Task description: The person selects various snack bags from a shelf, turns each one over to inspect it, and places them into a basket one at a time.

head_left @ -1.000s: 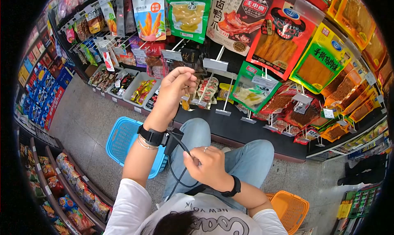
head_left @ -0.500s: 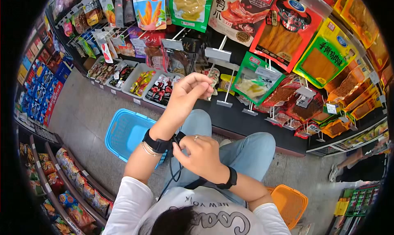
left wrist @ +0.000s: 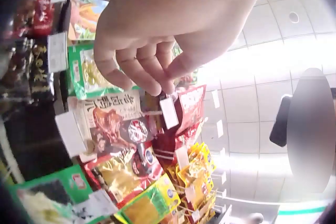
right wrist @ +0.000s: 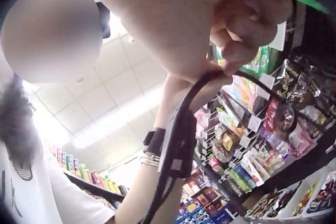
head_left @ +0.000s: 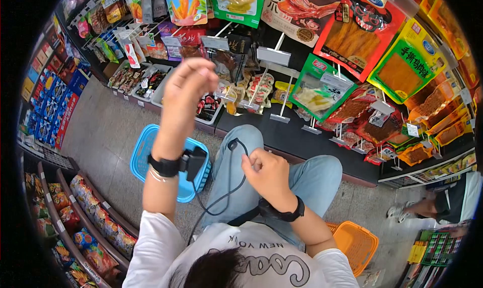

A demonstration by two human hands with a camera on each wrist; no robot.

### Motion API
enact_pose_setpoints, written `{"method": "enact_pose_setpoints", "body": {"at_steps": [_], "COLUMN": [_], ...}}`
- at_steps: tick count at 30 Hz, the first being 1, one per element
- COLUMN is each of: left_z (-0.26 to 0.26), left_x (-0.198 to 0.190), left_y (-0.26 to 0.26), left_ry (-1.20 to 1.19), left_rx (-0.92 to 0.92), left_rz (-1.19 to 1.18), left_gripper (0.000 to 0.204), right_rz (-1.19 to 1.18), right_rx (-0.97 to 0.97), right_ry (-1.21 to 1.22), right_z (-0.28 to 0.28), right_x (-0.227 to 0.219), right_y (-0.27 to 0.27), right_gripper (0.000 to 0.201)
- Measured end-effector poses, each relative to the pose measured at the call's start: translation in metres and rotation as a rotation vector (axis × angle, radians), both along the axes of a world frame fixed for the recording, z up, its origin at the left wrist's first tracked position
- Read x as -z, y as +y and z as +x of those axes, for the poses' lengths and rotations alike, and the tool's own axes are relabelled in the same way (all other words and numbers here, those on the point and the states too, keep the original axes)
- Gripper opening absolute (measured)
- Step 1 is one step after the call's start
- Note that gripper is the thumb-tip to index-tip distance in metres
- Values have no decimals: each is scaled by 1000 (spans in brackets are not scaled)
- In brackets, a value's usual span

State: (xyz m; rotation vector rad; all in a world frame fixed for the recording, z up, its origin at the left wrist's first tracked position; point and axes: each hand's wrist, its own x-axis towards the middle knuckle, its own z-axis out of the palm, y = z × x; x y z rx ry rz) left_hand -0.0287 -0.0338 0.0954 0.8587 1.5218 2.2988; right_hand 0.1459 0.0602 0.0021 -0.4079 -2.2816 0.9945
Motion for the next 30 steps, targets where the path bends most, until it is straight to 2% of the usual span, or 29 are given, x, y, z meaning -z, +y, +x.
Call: {"method": "enact_pose_setpoints", "body": {"at_steps": [5, 9, 10, 15, 18, 20, 22, 23, 24, 26, 28, 30], "left_z": [-65, -98, -107, -114, -86, -68, -41, -29, -18, 3, 11, 24], "left_x": [-14, -9, -6, -8, -6, 10, 16, 22, 27, 31, 39, 33], "left_y": [-34, -29, -27, -7, 11, 31, 49, 59, 69, 87, 110, 130], "left_ry": [0, 98, 188, 302, 326, 228, 293, 282, 270, 183, 188, 120], "left_rx": [-115, -315, -299, -170, -68, 31, 107, 146, 184, 267, 324, 354], "left_rz": [73, -169, -226, -235, -183, -183, -240, -216, -195, -207, -162, -151], "left_gripper": [18, 18, 17, 17, 17, 16, 15, 15, 14, 18, 17, 19], "right_rz": [-24, -9, -5, -16, -108, -196, -302, -321, -242, -304, -301, -371], "right_rx": [-117, -255, -288, -359, -299, -229, -158, -103, -57, 55, 103, 43], "right_ry": [-147, -127, -119, -122, -72, 1, 95, 130, 180, 300, 369, 450], "right_z": [2, -5, -7, -8, -4, -4, 2, 7, 10, 16, 22, 26], "right_x": [13, 14, 14, 11, 5, -1, -7, -22, -22, -29, -39, -50], "right_y": [0, -13, -16, -26, -12, 12, 39, 51, 71, 105, 138, 168], "right_gripper": [16, 13, 13, 12, 10, 9, 7, 5, 6, 11, 12, 18]}}
